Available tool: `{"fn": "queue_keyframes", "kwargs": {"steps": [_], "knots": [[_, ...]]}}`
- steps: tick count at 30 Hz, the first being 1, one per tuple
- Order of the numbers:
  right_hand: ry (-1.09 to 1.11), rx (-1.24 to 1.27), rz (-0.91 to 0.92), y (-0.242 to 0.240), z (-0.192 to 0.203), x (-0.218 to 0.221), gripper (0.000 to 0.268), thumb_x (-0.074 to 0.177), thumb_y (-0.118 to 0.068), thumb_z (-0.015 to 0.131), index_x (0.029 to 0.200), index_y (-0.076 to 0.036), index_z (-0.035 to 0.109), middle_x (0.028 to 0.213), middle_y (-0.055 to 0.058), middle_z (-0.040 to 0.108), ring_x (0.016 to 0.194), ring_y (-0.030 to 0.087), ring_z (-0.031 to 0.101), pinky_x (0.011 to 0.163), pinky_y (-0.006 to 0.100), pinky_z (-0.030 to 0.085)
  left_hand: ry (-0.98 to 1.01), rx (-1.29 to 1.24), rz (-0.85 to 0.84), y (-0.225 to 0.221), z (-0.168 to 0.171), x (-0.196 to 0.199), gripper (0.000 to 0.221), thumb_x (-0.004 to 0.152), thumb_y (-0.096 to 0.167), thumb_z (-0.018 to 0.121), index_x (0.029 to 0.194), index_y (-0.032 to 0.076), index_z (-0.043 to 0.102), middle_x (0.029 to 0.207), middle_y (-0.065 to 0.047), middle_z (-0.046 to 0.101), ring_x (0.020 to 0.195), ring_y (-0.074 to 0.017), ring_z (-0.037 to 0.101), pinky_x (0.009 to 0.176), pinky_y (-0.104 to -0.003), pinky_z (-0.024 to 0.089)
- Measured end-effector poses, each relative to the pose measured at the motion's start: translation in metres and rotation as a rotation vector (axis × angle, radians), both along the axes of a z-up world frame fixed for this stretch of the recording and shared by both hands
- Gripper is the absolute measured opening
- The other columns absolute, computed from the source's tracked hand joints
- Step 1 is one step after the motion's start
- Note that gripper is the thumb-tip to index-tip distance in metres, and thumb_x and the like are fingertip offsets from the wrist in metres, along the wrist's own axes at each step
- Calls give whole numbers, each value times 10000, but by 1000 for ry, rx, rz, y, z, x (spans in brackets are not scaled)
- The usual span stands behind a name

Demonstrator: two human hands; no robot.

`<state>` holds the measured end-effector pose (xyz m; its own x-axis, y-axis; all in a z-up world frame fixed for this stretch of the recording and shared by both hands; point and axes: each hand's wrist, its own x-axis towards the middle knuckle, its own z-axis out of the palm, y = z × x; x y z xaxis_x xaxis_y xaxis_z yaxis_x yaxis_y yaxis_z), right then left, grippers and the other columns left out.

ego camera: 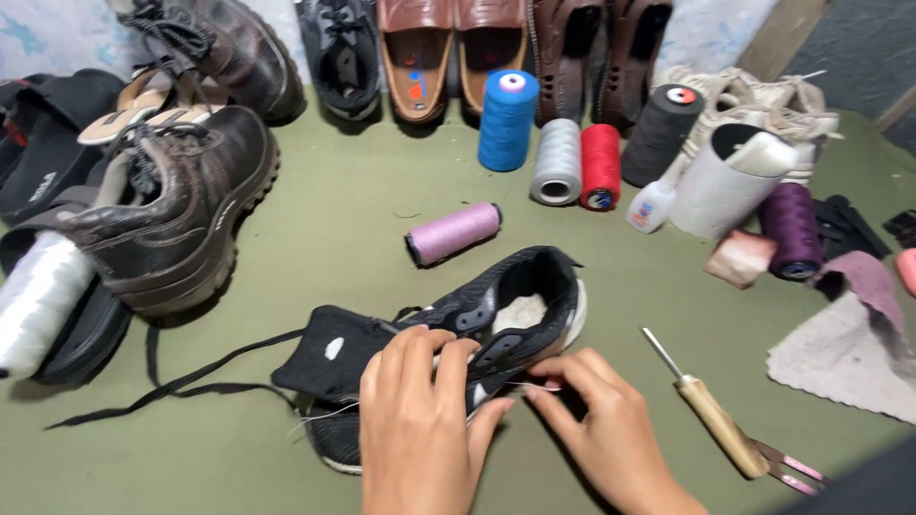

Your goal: The person is hand-stitching a black sneaker to repair the seam between the upper and the sole using a stitching awl and thread.

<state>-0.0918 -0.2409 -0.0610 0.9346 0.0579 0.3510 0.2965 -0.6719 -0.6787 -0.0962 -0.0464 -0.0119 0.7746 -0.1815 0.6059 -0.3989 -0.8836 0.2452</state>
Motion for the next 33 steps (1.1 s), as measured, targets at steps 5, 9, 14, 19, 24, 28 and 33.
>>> {"fn": "queue_keyframes", "kwargs": {"steps": [5,9,14,19,24,28,33], "knots": [[126,-16,-25,-13,-10,-25,250,879,-278,746,1126,-247,765,899,-63,730,888,83,731,823,246,525,57,98,60,-6,-20,14,510,716,478,869,1005,142,617,1025,-29,634,1216,-290,546,975,-475,364],[55,-36,-69,-3,-13,-48,349,832,-257,772,1174,-324,770,853,-132,765,813,45,730,743,210,550,44,4,-126,0,12,21,321,791,285,844,910,89,619,985,-76,680,1067,-263,605,914,-442,365],[-33,96,-302,46,43,-71,359,734,-185,753,1044,-345,837,664,-148,719,556,-1,636,630,134,498,450,-151,-120,15,57,32,356,866,446,715,1090,169,703,1110,-51,732,1124,-229,611,1031,-422,295],[-16,49,-298,61,24,-72,461,741,-198,734,1157,-384,799,633,-146,652,537,24,578,623,141,477,1023,-228,98,13,78,42,298,933,507,625,1133,295,688,1215,-15,711,1324,-279,413,1076,-393,393],[190,1,-99,53,-7,-75,753,783,-246,750,1488,-409,543,665,-154,684,551,61,640,611,194,554,1114,-338,81,15,80,42,217,980,427,573,1121,274,636,1088,23,731,1304,-181,412,1067,-329,394],[510,-77,-27,56,-39,-74,911,825,-370,746,1600,-482,280,759,-182,726,641,53,666,632,225,543,1156,-370,79,15,85,44,228,986,403,555,1157,295,659,1058,86,743,1241,-132,450,1058,-291,406],[363,-91,-69,68,-46,-80,974,808,-306,788,1608,-432,247,614,-143,679,519,26,667,541,195,537,1036,-341,7,17,82,50,178,983,354,608,996,184,658,921,54,789,862,-142,663,822,-287,489]]}}
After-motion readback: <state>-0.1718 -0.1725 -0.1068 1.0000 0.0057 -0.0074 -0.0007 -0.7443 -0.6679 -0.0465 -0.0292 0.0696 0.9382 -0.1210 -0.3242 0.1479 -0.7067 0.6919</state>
